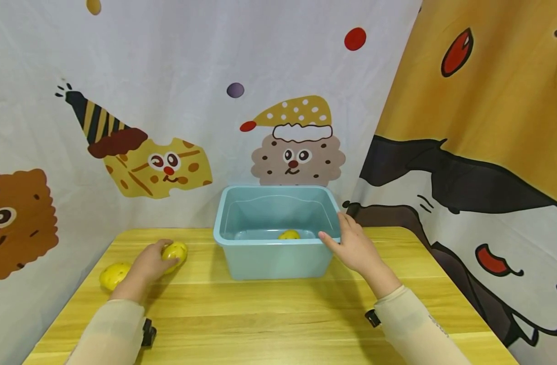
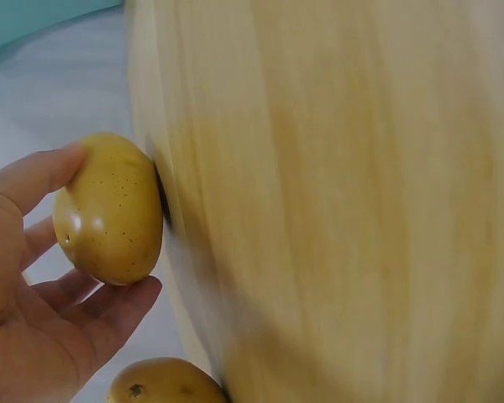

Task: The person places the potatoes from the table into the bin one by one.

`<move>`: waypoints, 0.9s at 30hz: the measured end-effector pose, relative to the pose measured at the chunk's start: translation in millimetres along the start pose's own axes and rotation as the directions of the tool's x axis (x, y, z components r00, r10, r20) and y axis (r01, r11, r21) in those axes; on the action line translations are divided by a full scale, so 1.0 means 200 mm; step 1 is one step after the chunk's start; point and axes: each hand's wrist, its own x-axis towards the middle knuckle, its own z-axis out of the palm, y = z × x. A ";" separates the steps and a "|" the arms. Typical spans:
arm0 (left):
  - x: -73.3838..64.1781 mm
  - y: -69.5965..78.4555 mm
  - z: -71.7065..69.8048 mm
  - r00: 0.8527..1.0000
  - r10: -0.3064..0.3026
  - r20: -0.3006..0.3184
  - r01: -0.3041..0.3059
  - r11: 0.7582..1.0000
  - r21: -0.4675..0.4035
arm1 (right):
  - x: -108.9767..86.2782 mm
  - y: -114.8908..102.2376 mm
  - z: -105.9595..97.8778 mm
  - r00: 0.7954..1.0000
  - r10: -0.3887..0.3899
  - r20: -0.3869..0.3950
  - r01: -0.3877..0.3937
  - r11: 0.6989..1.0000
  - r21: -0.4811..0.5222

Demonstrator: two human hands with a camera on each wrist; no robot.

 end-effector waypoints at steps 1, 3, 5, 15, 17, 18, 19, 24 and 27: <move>0.00 0.00 0.00 1.000 0.002 -0.001 -0.002 1.000 0.002 | 0.00 0.00 0.00 1.000 0.002 0.002 -0.002 1.000 -0.001; 0.00 0.00 0.00 1.000 0.001 -0.002 -0.001 1.000 0.002 | 0.00 0.00 0.00 1.000 0.000 -0.002 0.000 1.000 -0.001; 0.00 0.01 0.00 1.000 -0.001 -0.003 0.002 1.000 0.004 | 0.00 0.00 0.00 1.000 0.000 -0.002 0.000 1.000 -0.003; 0.00 0.02 0.00 1.000 -0.022 -0.004 0.022 0.999 0.035 | 0.00 0.00 0.01 1.000 0.004 0.000 -0.004 1.000 0.002; 0.00 0.02 0.00 1.000 -0.027 -0.004 0.027 0.999 0.040 | 0.00 0.00 0.01 1.000 0.005 0.002 -0.005 1.000 0.002; 0.00 0.02 0.00 1.000 -0.030 -0.005 0.031 0.999 0.043 | 0.00 0.00 0.01 1.000 0.006 0.003 -0.006 1.000 0.002; 0.00 0.02 0.00 0.999 -0.032 -0.005 0.032 0.998 0.045 | 0.00 0.00 0.01 1.000 0.006 0.003 -0.006 1.000 0.002; 0.01 0.01 0.00 0.999 -0.040 -0.003 0.040 0.998 0.046 | 0.00 0.00 0.01 1.000 0.006 -0.001 -0.006 1.000 0.001; 0.01 0.02 0.00 0.999 -0.043 0.002 0.043 0.998 0.041 | 0.00 0.00 0.01 1.000 0.005 -0.004 -0.005 1.000 0.001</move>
